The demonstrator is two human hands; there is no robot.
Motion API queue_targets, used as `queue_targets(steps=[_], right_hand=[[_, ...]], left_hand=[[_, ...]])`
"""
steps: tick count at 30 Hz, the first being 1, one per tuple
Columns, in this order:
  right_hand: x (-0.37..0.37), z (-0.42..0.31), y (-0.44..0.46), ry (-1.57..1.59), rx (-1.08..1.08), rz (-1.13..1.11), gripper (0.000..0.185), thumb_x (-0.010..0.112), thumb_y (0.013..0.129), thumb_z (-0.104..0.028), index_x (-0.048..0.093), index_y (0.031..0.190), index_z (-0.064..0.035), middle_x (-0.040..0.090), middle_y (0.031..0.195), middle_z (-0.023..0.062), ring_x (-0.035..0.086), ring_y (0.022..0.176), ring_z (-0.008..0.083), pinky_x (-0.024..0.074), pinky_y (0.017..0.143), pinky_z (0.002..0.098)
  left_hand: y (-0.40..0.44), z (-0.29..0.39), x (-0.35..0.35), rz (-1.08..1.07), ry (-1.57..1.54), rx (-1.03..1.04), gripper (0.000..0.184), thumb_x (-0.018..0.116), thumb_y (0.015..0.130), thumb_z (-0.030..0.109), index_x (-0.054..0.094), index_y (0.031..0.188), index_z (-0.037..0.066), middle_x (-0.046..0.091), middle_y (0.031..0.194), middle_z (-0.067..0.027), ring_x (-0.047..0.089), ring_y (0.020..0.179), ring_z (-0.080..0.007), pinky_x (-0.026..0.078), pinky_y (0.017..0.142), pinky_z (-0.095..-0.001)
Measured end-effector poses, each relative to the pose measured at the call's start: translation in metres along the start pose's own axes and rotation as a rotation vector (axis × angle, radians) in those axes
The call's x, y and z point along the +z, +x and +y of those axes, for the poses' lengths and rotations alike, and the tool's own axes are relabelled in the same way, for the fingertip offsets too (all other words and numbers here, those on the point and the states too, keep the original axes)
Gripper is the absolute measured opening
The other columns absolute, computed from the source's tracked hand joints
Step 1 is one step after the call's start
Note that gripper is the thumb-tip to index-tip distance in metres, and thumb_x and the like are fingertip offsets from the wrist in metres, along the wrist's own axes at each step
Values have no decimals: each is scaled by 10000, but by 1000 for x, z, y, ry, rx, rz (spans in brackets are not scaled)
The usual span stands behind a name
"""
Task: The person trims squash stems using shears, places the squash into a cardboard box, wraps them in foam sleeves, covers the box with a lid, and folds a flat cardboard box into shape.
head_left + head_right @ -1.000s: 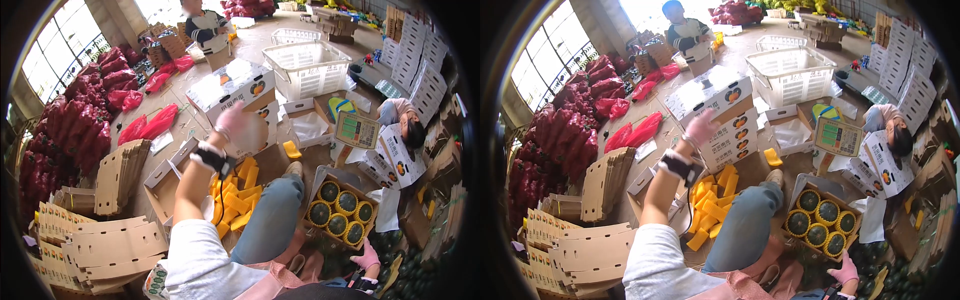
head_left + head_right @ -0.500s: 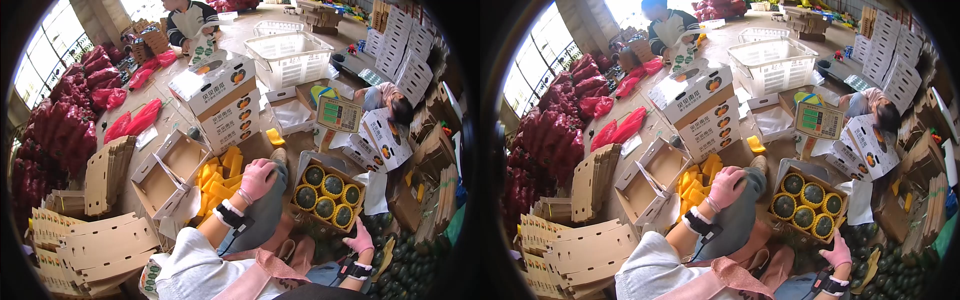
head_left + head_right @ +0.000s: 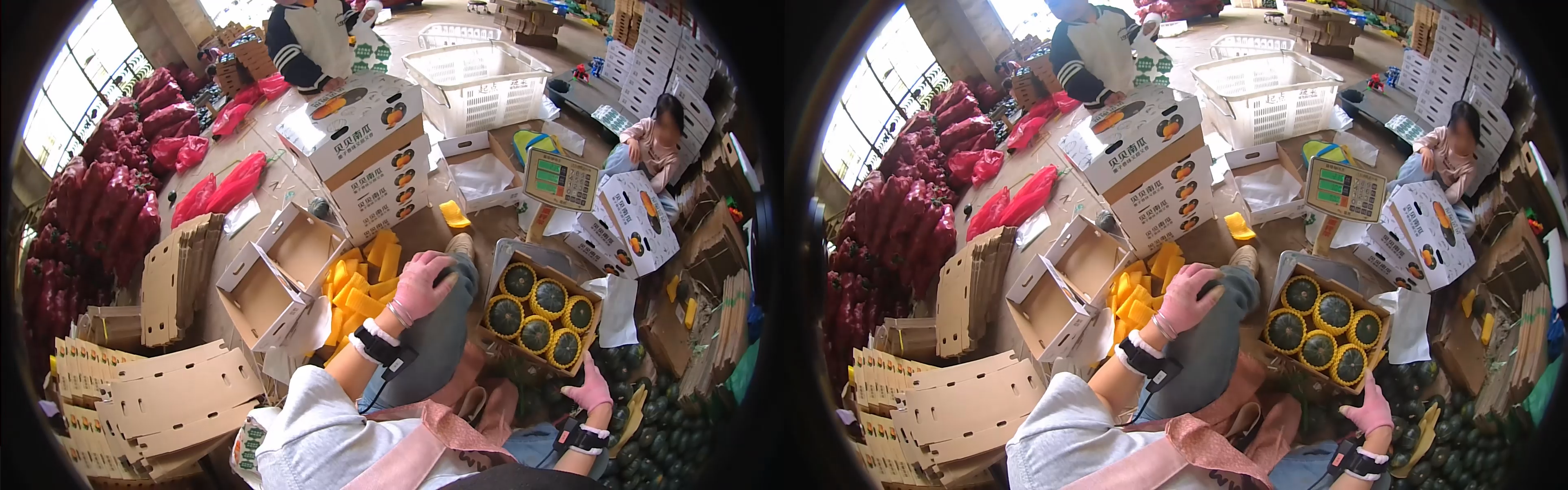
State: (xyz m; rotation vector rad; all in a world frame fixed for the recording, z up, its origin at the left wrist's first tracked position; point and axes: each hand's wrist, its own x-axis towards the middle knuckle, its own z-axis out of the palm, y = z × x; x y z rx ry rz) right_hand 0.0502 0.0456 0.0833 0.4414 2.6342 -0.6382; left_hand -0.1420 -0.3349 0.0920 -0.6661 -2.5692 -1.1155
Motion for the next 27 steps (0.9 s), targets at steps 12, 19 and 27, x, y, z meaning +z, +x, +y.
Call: queue_targets(steps=[12, 19, 27], right_hand=[[2, 1, 3, -12, -12, -28, 1043, 801, 556, -242, 201, 1406, -175, 476, 1228, 196, 489, 1111, 370, 426, 927, 396], [0, 0, 1, 9, -8, -37, 1030, 799, 562, -216, 206, 1403, -188, 471, 1240, 192, 492, 1110, 375, 428, 925, 397], [-1, -5, -1, 26, 18, -47, 1026, 802, 557, -219, 219, 1400, -177, 479, 1227, 187, 494, 1106, 368, 424, 931, 391]], left_hand=[[0, -4, -7, -1, -13, -1, 255, 626, 788, 191, 609, 1008, 64, 588, 1011, -99, 538, 972, -293, 437, 853, -368], [0, 0, -9, -2, -33, -39, 272, 621, 787, 188, 599, 1025, 60, 585, 1011, -115, 541, 961, -300, 435, 855, -359], [-1, -3, -11, 5, -98, -74, 275, 615, 782, 180, 596, 1031, 64, 586, 999, -120, 543, 962, -294, 434, 860, -356]])
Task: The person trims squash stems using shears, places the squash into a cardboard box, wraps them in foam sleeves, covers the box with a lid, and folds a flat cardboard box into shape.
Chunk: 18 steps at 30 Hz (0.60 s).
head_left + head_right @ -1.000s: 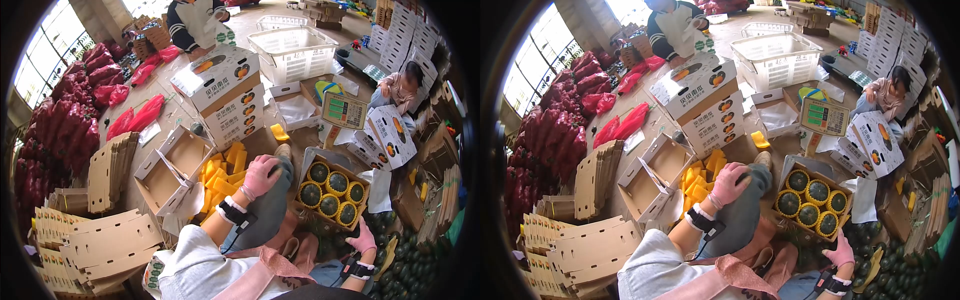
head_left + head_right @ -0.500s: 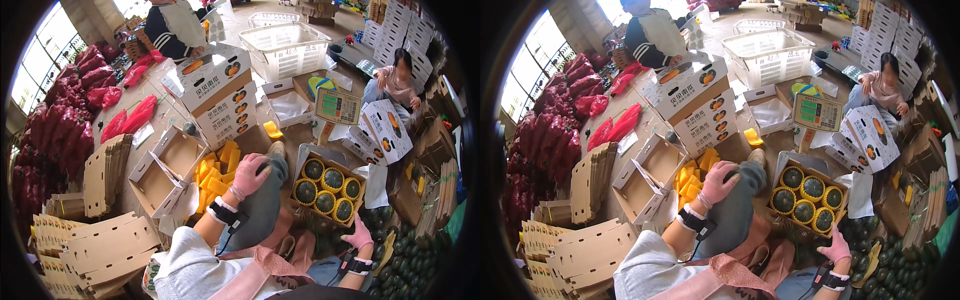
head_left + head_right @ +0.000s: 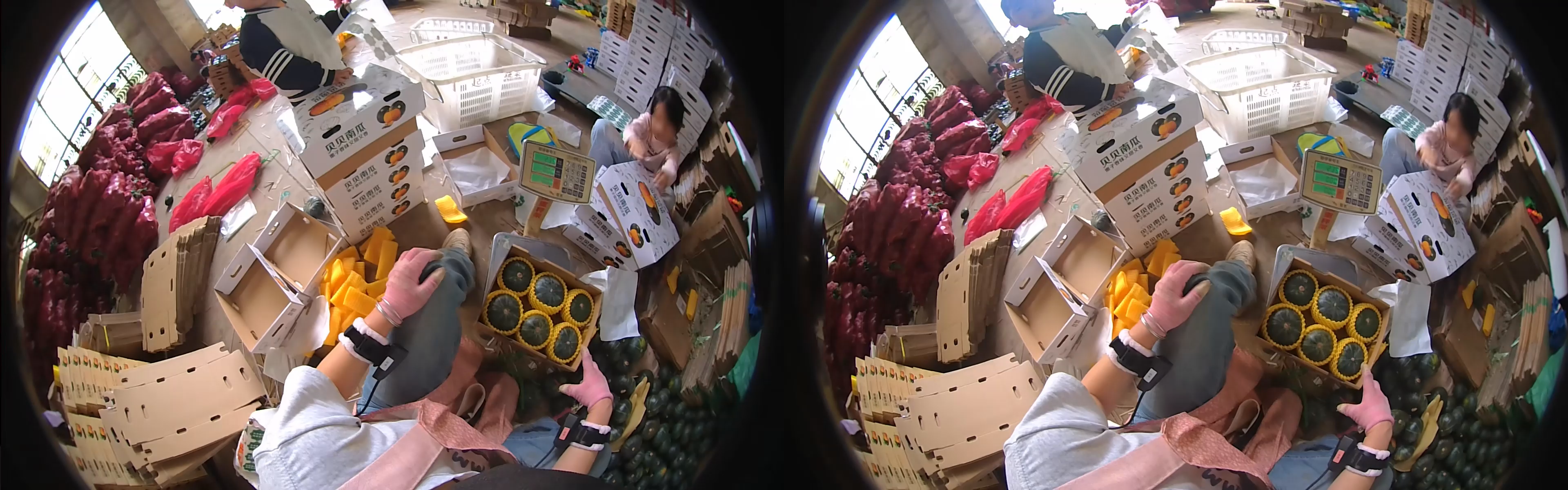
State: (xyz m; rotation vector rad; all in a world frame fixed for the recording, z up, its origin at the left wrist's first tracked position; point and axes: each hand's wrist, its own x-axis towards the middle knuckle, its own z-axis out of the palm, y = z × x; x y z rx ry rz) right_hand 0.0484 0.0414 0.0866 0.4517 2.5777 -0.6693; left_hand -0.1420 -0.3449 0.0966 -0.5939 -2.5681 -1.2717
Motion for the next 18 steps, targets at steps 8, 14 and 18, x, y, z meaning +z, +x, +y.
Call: queue_targets(steps=[8, 14, 18], right_hand=[[2, 5, 6, -12, -4, -8, 1044, 809, 536, -223, 227, 1399, -146, 482, 1223, 182, 489, 1113, 360, 420, 933, 389], [2, 5, 4, 4, -30, -1, 1045, 808, 538, -223, 224, 1402, -149, 478, 1229, 185, 488, 1117, 359, 418, 937, 384], [4, 8, 6, -1, -36, -14, 1042, 805, 549, -226, 219, 1407, -150, 475, 1232, 191, 487, 1119, 360, 415, 938, 380]], left_hand=[[-1, -2, 3, 33, 13, 7, 291, 618, 783, 182, 585, 1038, 48, 586, 1002, -120, 543, 972, -294, 433, 867, -360], [-1, -1, 2, 21, 6, -38, 302, 618, 780, 214, 597, 1043, 68, 579, 1011, -118, 536, 974, -307, 436, 860, -376], [-1, 0, 2, 18, 5, -45, 304, 620, 776, 222, 602, 1039, 70, 580, 1007, -118, 532, 981, -313, 435, 864, -385]])
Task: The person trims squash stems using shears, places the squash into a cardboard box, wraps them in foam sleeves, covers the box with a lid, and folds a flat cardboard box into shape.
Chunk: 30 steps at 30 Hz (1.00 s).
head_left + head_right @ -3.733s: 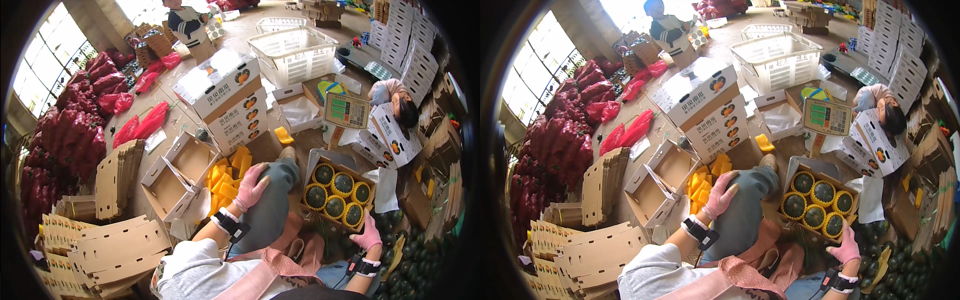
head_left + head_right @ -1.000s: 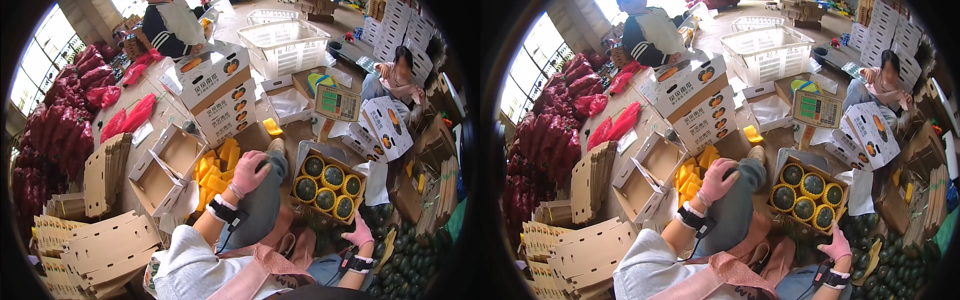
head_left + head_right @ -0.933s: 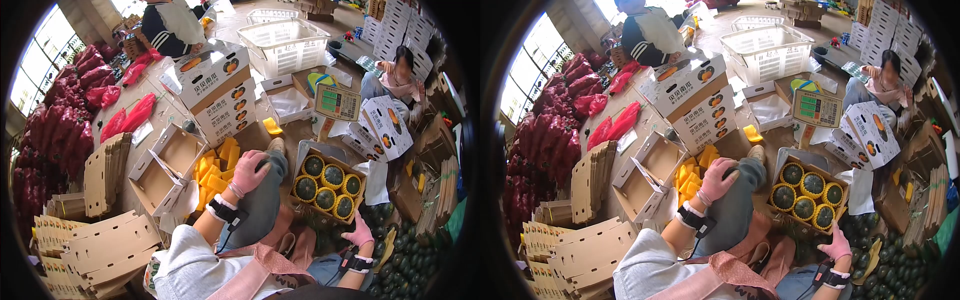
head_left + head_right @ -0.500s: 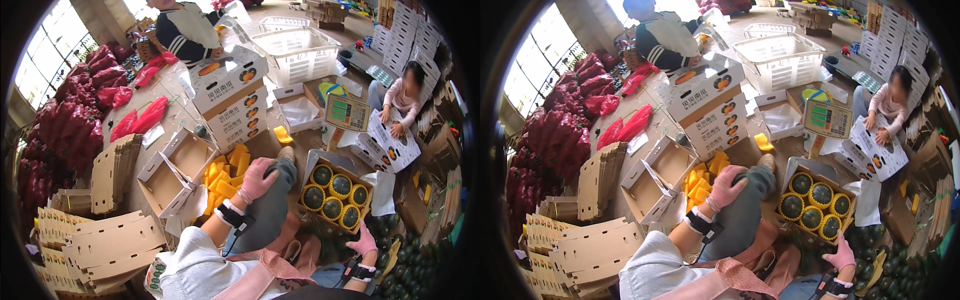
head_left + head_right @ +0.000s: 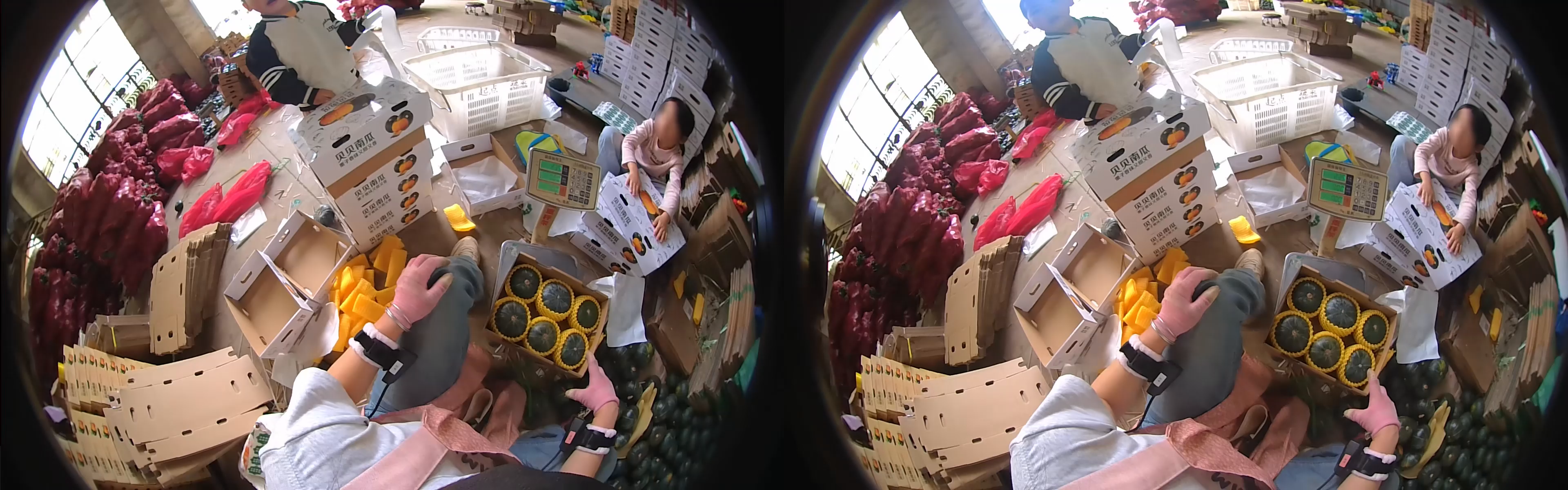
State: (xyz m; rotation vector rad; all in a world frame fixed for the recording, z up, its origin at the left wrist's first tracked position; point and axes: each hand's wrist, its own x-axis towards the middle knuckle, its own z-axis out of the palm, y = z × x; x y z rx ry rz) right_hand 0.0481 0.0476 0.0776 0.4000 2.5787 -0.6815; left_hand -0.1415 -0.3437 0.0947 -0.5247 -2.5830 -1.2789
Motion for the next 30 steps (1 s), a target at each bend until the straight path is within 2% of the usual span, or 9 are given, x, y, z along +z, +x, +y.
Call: queue_targets(steps=[11, 15, 17, 19, 20, 21, 24, 27, 30], right_hand=[[1, -1, 2, -22, 31, -41, 1023, 805, 570, -230, 221, 1407, -153, 481, 1230, 198, 486, 1128, 354, 404, 956, 374], [1, 0, 1, -3, 30, -55, 1015, 804, 574, -226, 225, 1404, -153, 475, 1242, 199, 484, 1132, 357, 402, 959, 376], [-2, -4, -3, 3, 54, -69, 1000, 800, 580, -228, 232, 1400, -151, 475, 1244, 199, 482, 1136, 358, 401, 960, 376], [-1, -3, -1, 0, 47, -74, 978, 792, 590, -230, 240, 1393, -146, 474, 1250, 198, 480, 1139, 360, 402, 959, 375], [2, -4, 3, -1, 44, -75, 967, 788, 595, -232, 244, 1390, -144, 473, 1253, 197, 480, 1140, 361, 403, 958, 375], [5, -2, 8, 20, -2, -36, 917, 774, 616, -234, 272, 1375, -123, 478, 1252, 200, 478, 1146, 361, 400, 960, 364], [12, -4, 40, 125, -134, 46, 855, 758, 641, -231, 312, 1356, -89, 485, 1245, 207, 490, 1143, 340, 431, 926, 358], [2, -55, 77, 404, -128, 135, 705, 708, 709, -175, 377, 1322, -68, 565, 1136, 184, 608, 940, 257, 489, 817, 337], [-13, -122, 123, 620, -356, 242, 611, 672, 755, -135, 404, 1299, -59, 574, 1082, 149, 574, 970, 212, 477, 842, 325]], left_hand=[[1, -8, 0, -2, 5, 34, 299, 615, 803, 194, 584, 1072, 69, 588, 979, -111, 560, 944, -250, 444, 852, -327], [9, -29, 0, 30, -807, -262, 517, 570, 855, 103, 354, 1324, 131, 570, 1049, -80, 546, 977, -179, 466, 836, -308], [30, -70, -28, 201, -1198, -512, 608, 516, 903, 349, 205, 1404, 202, 491, 1172, -108, 520, 1008, -257, 440, 854, -442], [75, -88, -81, 480, -1104, -747, 920, 559, 718, 661, 151, 1423, 234, 281, 1357, -120, 400, 1113, -334, 376, 903, -500], [96, -80, -111, 646, -1066, -805, 1003, 647, 648, 646, 152, 1423, 247, 263, 1362, -124, 380, 1111, -351, 358, 935, -495], [101, -108, -132, 551, -795, -596, 998, 680, 633, 615, 175, 1414, 253, 282, 1346, -119, 375, 1111, -344, 354, 942, -505], [150, -137, -192, 327, -1456, -899, 1025, 786, 560, 509, 248, 1373, 192, 316, 1334, -91, 387, 1086, -311, 373, 951, -473], [177, -178, -190, 294, -1087, -720, 622, 521, 751, 583, 488, 1250, 213, 519, 1256, -50, 450, 1162, -312, 313, 942, -547], [185, -189, -188, 188, -1189, -660, 540, 515, 762, 528, 523, 1201, 214, 574, 1189, -38, 495, 1119, -293, 329, 929, -526]])
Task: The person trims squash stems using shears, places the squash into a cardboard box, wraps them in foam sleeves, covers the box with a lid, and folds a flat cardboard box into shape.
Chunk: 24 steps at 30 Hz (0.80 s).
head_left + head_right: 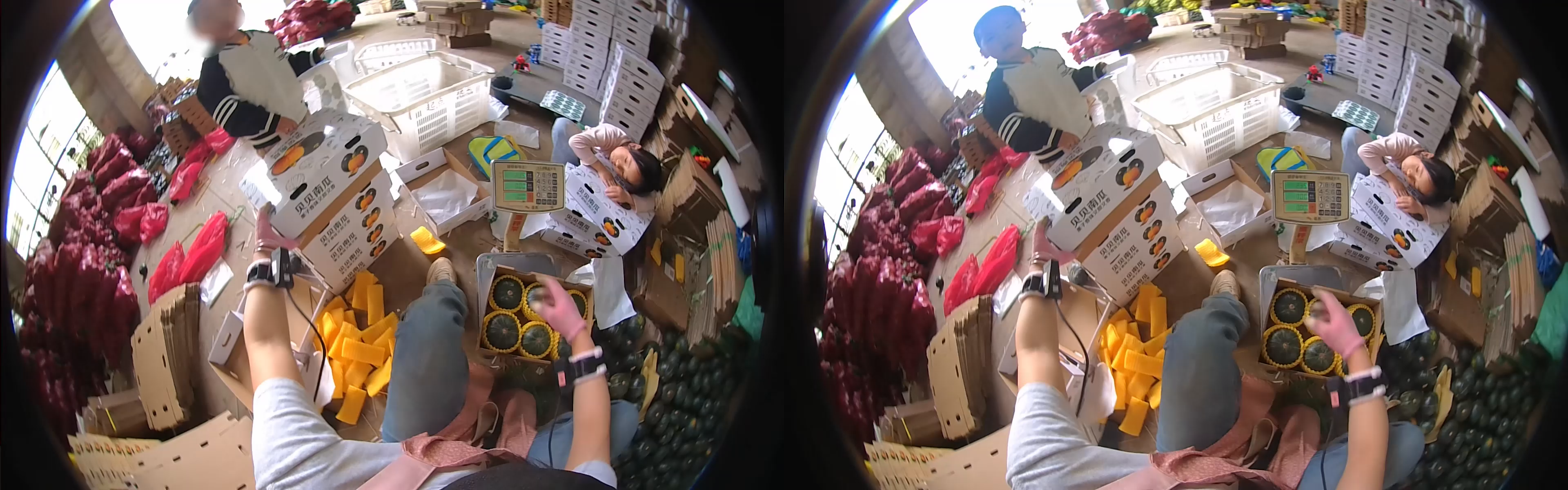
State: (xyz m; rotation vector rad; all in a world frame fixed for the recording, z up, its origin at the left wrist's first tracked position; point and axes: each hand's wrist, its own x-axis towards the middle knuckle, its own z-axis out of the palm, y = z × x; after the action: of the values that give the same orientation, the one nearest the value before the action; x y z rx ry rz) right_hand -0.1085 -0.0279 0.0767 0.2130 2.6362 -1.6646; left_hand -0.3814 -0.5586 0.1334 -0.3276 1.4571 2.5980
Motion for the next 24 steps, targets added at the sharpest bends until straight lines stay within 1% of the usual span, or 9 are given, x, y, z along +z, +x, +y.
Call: queue_targets(steps=[2, 6, 7, 9, 11, 16, 19, 22, 24], right_hand=[[26, -45, 41, 240, -6, 2, 524, 615, 804, -140, 401, 1274, -50, 573, 1041, 121, 575, 951, 190, 489, 807, 293], [86, -119, 104, 511, 112, -61, 581, 628, 816, -311, 367, 1273, -64, 567, 968, 82, 581, 747, 157, 490, 639, 286], [94, -152, 104, 610, 176, -115, 768, 658, 769, -416, 313, 1310, 6, 554, 1034, 152, 574, 775, 174, 498, 621, 281], [126, -163, 136, 702, 219, -294, 981, 639, 708, -558, 186, 1390, -18, 404, 1272, 252, 503, 1072, 303, 478, 852, 410], [154, -170, 171, 650, 212, -258, 1005, 593, 741, -567, 77, 1414, -28, 325, 1352, 280, 351, 1251, 361, 378, 985, 403], [174, -192, 221, 920, 383, -251, 1040, 626, 715, -568, 36, 1433, -100, 188, 1463, 196, 296, 1291, 348, 335, 957, 596], [184, -199, 248, 884, 327, -302, 937, 645, 684, -582, 249, 1359, -66, 463, 1255, 177, 540, 1060, 312, 517, 710, 501], [189, -214, 255, 736, 180, -384, 814, 633, 695, -579, 392, 1261, -46, 571, 1054, 141, 615, 879, 278, 543, 603, 434], [203, -214, 257, 616, 148, -294, 651, 631, 718, -491, 515, 1133, -3, 604, 971, 137, 617, 818, 265, 518, 680, 387]], left_hand=[[9, 4, -15, -112, 39, -46, 511, 529, 763, 513, 533, 1178, 214, 581, 1171, -31, 511, 1097, -278, 353, 920, -495], [-41, 12, 43, 183, -191, -108, 529, 607, 739, 484, 526, 1177, 196, 513, 1244, -45, 467, 1139, -256, 404, 882, -464], [-45, 13, 41, 77, -167, -147, 562, 607, 738, 506, 518, 1185, 177, 495, 1262, -52, 450, 1156, -264, 402, 895, -478], [-56, 15, 40, 61, -109, -172, 493, 603, 744, 495, 542, 1136, 202, 518, 1219, -42, 473, 1113, -258, 452, 827, -455], [-81, 19, 51, 57, -8, -197, 492, 532, 779, 510, 541, 1144, 180, 553, 1172, -25, 499, 1080, -231, 466, 791, -439], [-141, 17, -12, -178, -74, -228, 716, 619, 724, 346, 350, 1344, 110, 459, 1285, -119, 428, 1173, -304, 403, 922, -515], [-161, 6, -9, -168, -147, -245, 733, 628, 714, 329, 338, 1349, 106, 458, 1284, -123, 429, 1173, -306, 404, 925, -511], [-167, -3, -8, -116, -110, -145, 752, 638, 703, 312, 327, 1355, 103, 457, 1284, -127, 431, 1174, -308, 405, 927, -507], [-168, -7, -8, -95, -82, -78, 764, 644, 696, 301, 319, 1358, 100, 457, 1283, -130, 432, 1174, -309, 405, 928, -505]])
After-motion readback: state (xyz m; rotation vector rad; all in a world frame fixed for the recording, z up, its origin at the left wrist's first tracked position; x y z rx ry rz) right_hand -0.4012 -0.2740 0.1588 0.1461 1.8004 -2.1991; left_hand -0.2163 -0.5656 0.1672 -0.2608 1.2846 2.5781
